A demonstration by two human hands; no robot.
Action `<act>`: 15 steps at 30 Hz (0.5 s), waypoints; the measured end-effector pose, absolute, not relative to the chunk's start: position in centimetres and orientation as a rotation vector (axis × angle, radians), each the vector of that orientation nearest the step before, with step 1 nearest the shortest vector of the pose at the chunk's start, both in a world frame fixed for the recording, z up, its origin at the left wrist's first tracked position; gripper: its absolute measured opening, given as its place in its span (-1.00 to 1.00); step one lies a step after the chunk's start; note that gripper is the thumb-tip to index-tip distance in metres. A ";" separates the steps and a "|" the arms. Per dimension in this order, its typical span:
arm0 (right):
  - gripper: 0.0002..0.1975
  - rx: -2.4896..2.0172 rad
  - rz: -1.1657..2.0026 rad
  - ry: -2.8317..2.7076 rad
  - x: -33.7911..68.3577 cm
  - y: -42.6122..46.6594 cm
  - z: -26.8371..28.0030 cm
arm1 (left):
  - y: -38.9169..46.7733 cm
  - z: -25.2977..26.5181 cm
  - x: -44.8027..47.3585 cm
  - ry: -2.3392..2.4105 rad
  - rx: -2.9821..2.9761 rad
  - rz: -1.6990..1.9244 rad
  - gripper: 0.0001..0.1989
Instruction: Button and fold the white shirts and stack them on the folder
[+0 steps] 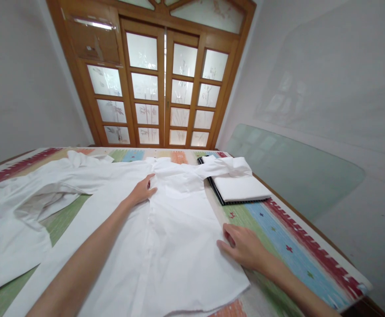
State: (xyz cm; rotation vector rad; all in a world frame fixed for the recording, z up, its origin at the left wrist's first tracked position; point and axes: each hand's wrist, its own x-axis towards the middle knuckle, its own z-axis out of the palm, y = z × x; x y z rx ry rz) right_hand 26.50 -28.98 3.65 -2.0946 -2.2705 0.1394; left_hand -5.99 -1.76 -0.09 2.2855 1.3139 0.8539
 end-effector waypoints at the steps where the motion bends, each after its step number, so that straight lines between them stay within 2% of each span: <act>1: -0.72 -2.117 0.201 -2.272 26.4 -29.7 3.6 | -1.7 -0.2 -6.0 1.323 2.303 0.839 -0.32; 4: -0.61 -2.260 0.298 -2.226 26.4 -31.5 3.1 | -1.3 -0.5 -6.0 1.337 2.350 0.833 -0.32; 8: -0.64 -2.359 0.432 -2.115 26.1 -33.0 3.1 | -1.1 -0.9 -6.3 1.335 2.453 0.845 -0.40; 12: -0.67 -2.258 0.672 -2.074 26.1 -33.3 3.7 | -1.7 -1.0 -6.6 1.359 2.548 0.758 -0.58; 15: -0.65 -2.221 0.746 -2.076 26.9 -33.3 3.8 | -2.5 -0.6 -6.4 1.440 2.574 0.679 -0.61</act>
